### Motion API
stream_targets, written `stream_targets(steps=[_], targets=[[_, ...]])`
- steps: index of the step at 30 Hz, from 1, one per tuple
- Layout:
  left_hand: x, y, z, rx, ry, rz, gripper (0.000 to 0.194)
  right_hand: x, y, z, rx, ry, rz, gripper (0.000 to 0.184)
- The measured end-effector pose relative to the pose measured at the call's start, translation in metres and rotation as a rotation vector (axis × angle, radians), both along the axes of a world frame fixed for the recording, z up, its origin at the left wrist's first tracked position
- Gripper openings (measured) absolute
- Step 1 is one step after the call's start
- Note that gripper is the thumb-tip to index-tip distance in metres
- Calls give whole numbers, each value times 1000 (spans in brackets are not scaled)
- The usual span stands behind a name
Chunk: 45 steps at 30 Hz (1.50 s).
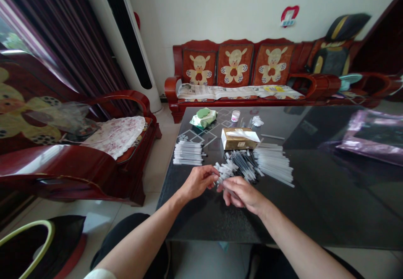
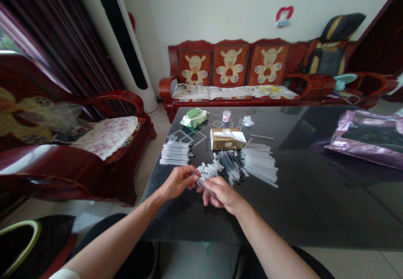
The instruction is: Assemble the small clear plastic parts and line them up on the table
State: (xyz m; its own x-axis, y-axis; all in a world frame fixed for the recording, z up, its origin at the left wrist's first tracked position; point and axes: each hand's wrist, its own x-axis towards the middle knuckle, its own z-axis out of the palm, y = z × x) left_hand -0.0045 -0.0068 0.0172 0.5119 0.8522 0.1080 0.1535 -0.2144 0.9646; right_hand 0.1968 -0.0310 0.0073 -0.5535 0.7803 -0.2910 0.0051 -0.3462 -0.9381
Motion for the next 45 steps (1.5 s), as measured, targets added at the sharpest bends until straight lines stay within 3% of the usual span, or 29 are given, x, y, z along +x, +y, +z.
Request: stream_targets(steps=[5,8,12,16,19,22,29,31,33,36,39,41,43,45], targets=[[-2,-3,13,382,298,51,25,-1,1,4,-21,-27,-25,43],[-2,-3,16,478,390,72,31,-4,1,5,75,-80,-59,42],[0,-2,15,463,491,108,37,-4,0,7,438,-259,-98,41],[1,0,14,393,517,112,42,-4,-5,12,825,-568,-163,39],[0,2,12,319,477,92,47,-4,-8,12,989,-701,-203,34],[-2,1,12,262,382,59,48,-2,-6,7,896,-630,-209,36],[-4,-5,20,345,253,-43,27,7,1,5,160,-162,-54,41],[-4,-6,22,395,255,-84,26,8,-1,10,14,-76,12,42],[-3,-6,24,432,270,-109,30,8,-3,14,-39,-31,51,42],[-2,-8,24,450,304,-100,34,4,-5,17,33,-49,34,42],[-4,-7,22,428,337,-54,34,1,-3,17,240,-145,-7,41],[-12,-1,20,356,333,57,38,5,-2,17,430,-281,-53,39],[-23,8,21,235,268,259,45,13,0,17,613,-447,-124,40],[-34,17,22,145,151,374,46,25,2,17,718,-559,-205,40]])
